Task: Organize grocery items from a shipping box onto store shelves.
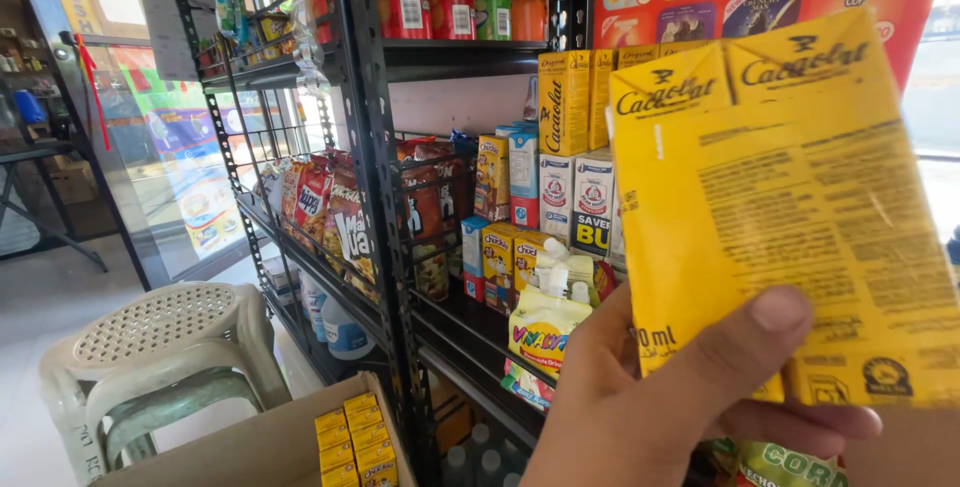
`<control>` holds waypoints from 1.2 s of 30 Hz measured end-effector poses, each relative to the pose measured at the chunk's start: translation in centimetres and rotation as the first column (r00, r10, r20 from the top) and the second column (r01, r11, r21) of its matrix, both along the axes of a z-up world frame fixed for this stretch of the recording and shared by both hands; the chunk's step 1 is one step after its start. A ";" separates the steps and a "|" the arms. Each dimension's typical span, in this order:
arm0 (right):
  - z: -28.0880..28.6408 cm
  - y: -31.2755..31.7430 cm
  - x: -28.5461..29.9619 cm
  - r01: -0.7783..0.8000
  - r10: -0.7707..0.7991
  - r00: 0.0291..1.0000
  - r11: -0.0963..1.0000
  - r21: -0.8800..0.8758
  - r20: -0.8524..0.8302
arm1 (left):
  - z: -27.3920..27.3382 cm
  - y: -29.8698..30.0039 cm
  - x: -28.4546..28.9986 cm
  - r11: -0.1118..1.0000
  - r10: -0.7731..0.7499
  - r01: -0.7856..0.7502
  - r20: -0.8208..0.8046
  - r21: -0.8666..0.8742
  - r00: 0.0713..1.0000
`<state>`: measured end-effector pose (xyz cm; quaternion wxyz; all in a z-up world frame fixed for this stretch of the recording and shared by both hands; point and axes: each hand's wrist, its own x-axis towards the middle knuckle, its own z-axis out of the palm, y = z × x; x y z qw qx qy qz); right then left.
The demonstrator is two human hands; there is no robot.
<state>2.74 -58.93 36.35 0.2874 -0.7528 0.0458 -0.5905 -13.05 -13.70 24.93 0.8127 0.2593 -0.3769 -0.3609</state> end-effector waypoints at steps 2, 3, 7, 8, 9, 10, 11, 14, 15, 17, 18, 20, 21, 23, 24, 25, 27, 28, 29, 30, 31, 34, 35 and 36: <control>0.1 0.0 0.5 0.023 -0.023 1.000 1.000 0.020 0.008 | 0.2 0.0 0.6 1.000 -0.002 0.002 0.027 -0.001 1.000; -0.2 0.2 0.6 0.034 -0.035 0.999 0.999 0.033 0.010 | 0.2 0.0 0.8 1.000 0.005 -0.005 0.030 -0.004 1.000; -1.4 0.7 0.7 0.092 -0.093 0.996 0.991 0.093 0.006 | 0.0 -0.1 1.4 0.997 0.056 -0.060 0.068 0.045 0.996; -1.8 0.8 0.6 0.110 -0.111 0.994 0.988 0.111 0.002 | -0.1 -0.1 1.5 0.998 0.043 -0.046 0.064 0.048 0.997; -2.2 1.1 0.6 0.125 -0.126 0.992 0.984 0.128 -0.002 | -0.2 -0.1 1.5 0.998 0.045 -0.048 0.063 0.051 0.997; -2.6 1.5 0.5 0.141 -0.142 0.990 0.979 0.145 -0.006 | -0.2 0.0 1.6 0.996 0.071 -0.075 0.080 0.054 0.994; -2.9 1.9 0.6 0.154 -0.155 0.988 0.975 0.160 -0.010 | -0.2 0.0 1.7 0.993 0.099 -0.104 0.097 0.055 0.990; -4.1 3.9 0.1 0.198 -0.196 0.980 0.959 0.203 -0.029 | -0.4 0.4 2.0 0.993 0.103 -0.108 0.093 0.052 0.990; -4.5 4.5 -0.4 0.216 -0.213 0.976 0.952 0.218 -0.037 | -0.6 0.5 2.2 0.993 0.102 -0.107 0.091 0.055 0.991; -5.3 5.8 -1.2 0.253 -0.248 0.967 0.936 0.246 -0.052 | -0.9 0.7 2.4 0.993 0.096 -0.101 0.088 0.053 0.991; -5.8 6.3 -1.6 0.271 -0.265 0.962 0.927 0.259 -0.059 | -1.2 0.9 2.6 0.993 0.095 -0.100 0.086 0.055 0.992; -6.0 7.3 -2.4 0.301 -0.295 0.953 0.911 0.282 -0.066 | -1.8 1.3 2.9 0.990 0.130 -0.136 0.115 0.039 0.985; -5.6 8.3 -1.2 0.314 -0.308 0.949 0.903 0.294 -0.069 | -2.1 1.6 3.1 0.990 0.134 -0.139 0.118 0.038 0.984; -5.7 8.0 -2.0 0.337 -0.332 0.941 0.886 0.318 -0.074 | -2.7 2.2 3.5 0.986 0.142 -0.151 0.122 0.071 0.982; -5.6 8.0 -1.7 0.332 -0.327 0.942 0.889 0.317 -0.069 | -3.1 2.5 3.6 0.985 0.147 -0.156 0.126 0.068 0.981; -5.6 8.0 -1.5 0.286 -0.293 0.956 0.904 0.319 -0.026 | -3.4 2.8 3.6 0.987 0.125 -0.134 0.106 0.084 0.986; -5.1 8.9 -1.9 0.234 -0.253 0.967 0.919 0.318 0.018 | -4.3 3.2 3.9 0.988 0.108 -0.116 0.087 0.098 0.990; -4.6 9.9 -2.4 0.274 -0.289 0.957 0.892 0.361 -0.011 | -4.8 3.4 4.1 0.987 0.127 -0.134 0.080 0.087 0.989; -4.0 10.9 -3.0 0.311 -0.322 0.946 0.862 0.401 -0.042 | -5.3 3.6 4.2 0.985 0.147 -0.152 0.073 0.075 0.986; -3.3 11.4 -3.5 0.305 -0.316 0.948 0.865 0.399 -0.039 | -5.6 3.8 4.5 0.985 0.153 -0.159 0.075 0.073 0.985; -2.6 12.0 -3.8 0.330 -0.335 0.940 0.838 0.434 -0.069 | -5.8 4.1 4.7 0.984 0.165 -0.171 0.110 0.049 0.980; -0.9 14.5 -5.4 0.296 -0.305 0.951 0.835 0.463 -0.056 | -6.0 5.3 5.1 0.978 0.186 -0.192 0.081 0.079 0.979; -0.5 15.5 -6.1 0.243 -0.266 0.964 0.855 0.459 -0.015 | -6.1 5.8 5.1 0.973 0.187 -0.187 0.014 0.135 0.982; -0.5 13.6 -5.4 0.235 -0.259 0.966 0.857 0.459 -0.012 | -6.5 6.1 5.4 0.972 0.195 -0.195 0.017 0.134 0.981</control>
